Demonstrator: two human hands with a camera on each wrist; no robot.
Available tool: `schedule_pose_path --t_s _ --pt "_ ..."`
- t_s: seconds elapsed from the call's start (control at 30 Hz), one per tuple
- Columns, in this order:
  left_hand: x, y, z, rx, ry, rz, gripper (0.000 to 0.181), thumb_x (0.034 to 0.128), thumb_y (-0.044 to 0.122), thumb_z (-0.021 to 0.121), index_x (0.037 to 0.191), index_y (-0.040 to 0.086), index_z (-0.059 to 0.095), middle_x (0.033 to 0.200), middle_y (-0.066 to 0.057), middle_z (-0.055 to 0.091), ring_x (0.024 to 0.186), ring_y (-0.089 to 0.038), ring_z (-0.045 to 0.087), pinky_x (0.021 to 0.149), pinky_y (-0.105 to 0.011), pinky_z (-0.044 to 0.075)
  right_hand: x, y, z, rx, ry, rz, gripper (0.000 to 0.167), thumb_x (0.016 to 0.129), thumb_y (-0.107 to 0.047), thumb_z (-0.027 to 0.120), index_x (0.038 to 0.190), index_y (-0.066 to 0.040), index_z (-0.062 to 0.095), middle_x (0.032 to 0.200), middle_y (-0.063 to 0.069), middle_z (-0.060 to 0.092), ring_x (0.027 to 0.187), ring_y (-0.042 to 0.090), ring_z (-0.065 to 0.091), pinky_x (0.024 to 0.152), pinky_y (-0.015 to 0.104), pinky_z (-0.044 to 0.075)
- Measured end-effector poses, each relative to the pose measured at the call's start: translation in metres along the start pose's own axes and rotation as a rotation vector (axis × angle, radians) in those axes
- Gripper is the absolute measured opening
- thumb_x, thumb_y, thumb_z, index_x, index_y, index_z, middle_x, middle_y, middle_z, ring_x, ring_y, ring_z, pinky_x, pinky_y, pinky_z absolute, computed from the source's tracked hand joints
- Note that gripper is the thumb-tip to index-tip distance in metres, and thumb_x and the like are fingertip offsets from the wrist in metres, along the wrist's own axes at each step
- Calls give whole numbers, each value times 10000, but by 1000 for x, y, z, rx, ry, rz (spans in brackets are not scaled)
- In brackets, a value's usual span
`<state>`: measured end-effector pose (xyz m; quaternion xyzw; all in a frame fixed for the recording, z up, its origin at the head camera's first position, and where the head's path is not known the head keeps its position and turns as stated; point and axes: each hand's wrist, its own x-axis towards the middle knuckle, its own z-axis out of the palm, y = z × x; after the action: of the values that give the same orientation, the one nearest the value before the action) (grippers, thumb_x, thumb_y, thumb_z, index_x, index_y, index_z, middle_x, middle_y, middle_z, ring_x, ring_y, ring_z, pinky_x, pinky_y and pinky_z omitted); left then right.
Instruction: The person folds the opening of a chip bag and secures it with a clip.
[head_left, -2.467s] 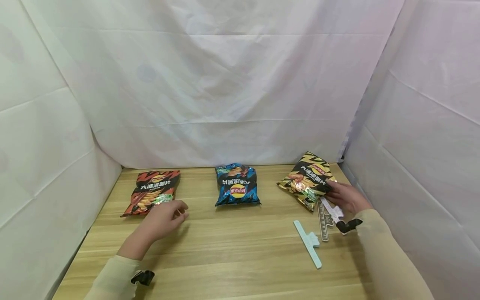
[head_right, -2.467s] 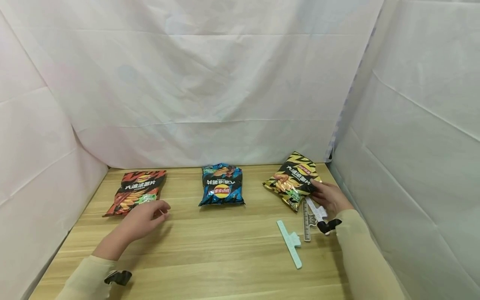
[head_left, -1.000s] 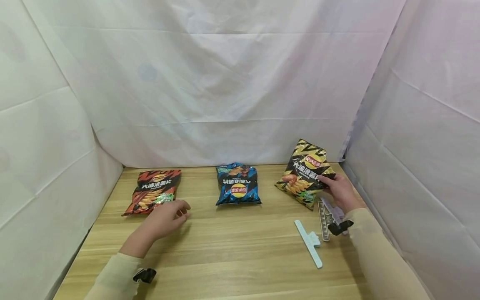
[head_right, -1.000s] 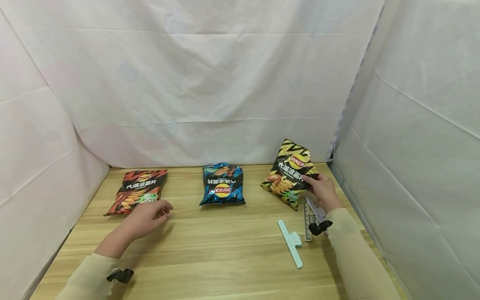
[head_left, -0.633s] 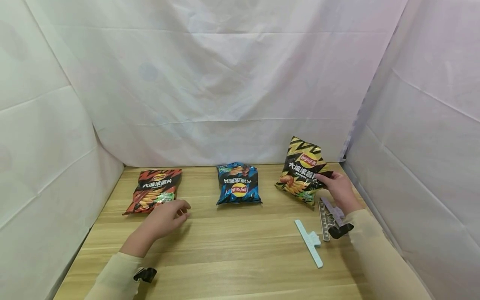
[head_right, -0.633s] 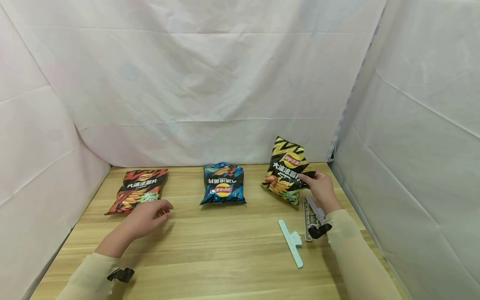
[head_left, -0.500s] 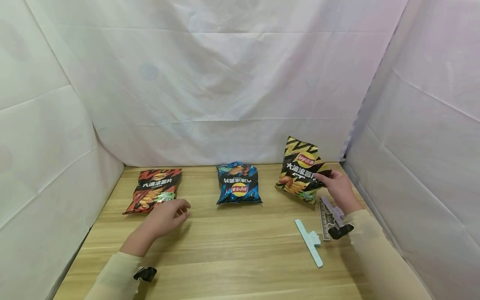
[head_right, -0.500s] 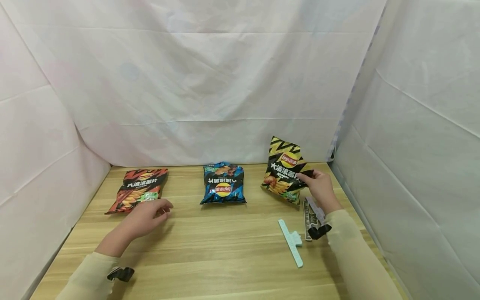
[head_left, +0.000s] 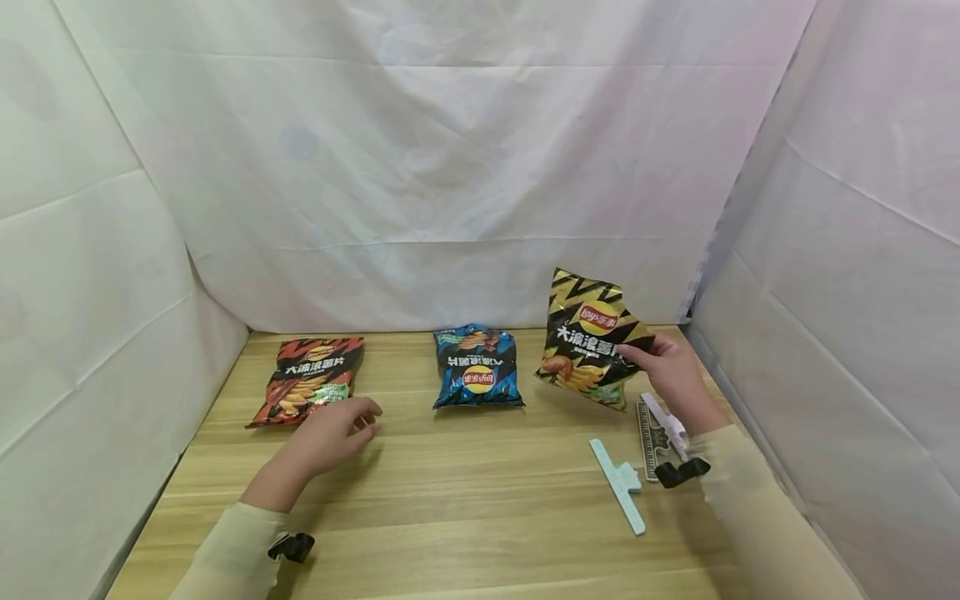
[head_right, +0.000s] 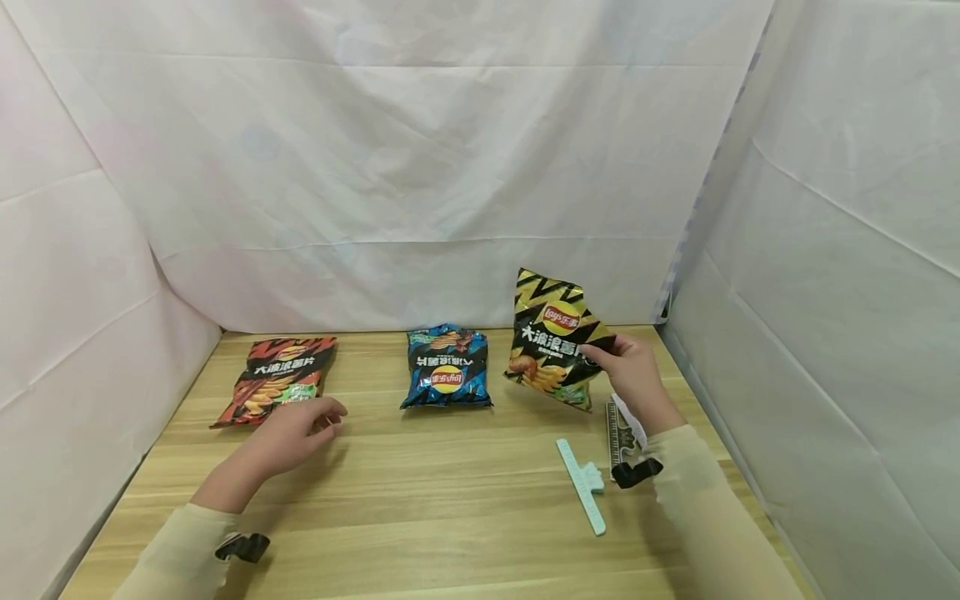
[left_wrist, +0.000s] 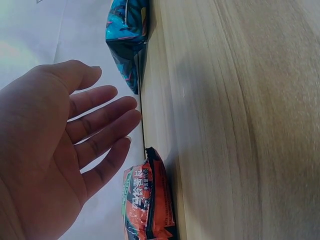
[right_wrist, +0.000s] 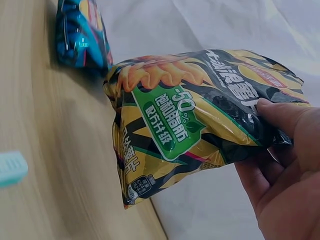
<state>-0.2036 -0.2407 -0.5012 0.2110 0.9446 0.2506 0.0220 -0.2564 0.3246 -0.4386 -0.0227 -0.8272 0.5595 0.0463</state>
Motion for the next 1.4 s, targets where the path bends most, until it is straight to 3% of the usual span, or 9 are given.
schedule_pose_path --t_s 0.17,0.67,0.93,1.4 --pt "0 1 0 -1 2 -2 174 1074 181 758 1231 105 772 1054 57 753 957 -155 721 823 -447 604 -7 -9 9 75 -48 -47 427 1030 -311 839 1232 58 766 1017 -69 821 977 59 756 916 178 542" --pt "1 3 -1 7 -1 -3 188 1079 183 751 1243 93 768 1064 38 760 958 -156 723 830 -456 608 -32 -41 50 99 -148 -71 388 1043 -272 823 1196 81 777 1070 13 828 1032 104 764 950 218 565" --pt "3 3 -1 21 5 1 180 1082 198 750 1233 102 771 1053 44 761 953 -153 724 822 -451 609 -42 -46 83 156 -169 -101 277 1021 -223 846 1125 32 814 1069 62 830 1039 148 775 938 260 594" --pt "1 3 0 20 5 7 178 1084 195 749 1235 102 769 1054 47 759 951 -149 722 826 -455 607 -58 -51 121 247 -260 -193 216 1020 -123 828 1190 11 822 1108 127 828 1036 208 794 928 324 626"
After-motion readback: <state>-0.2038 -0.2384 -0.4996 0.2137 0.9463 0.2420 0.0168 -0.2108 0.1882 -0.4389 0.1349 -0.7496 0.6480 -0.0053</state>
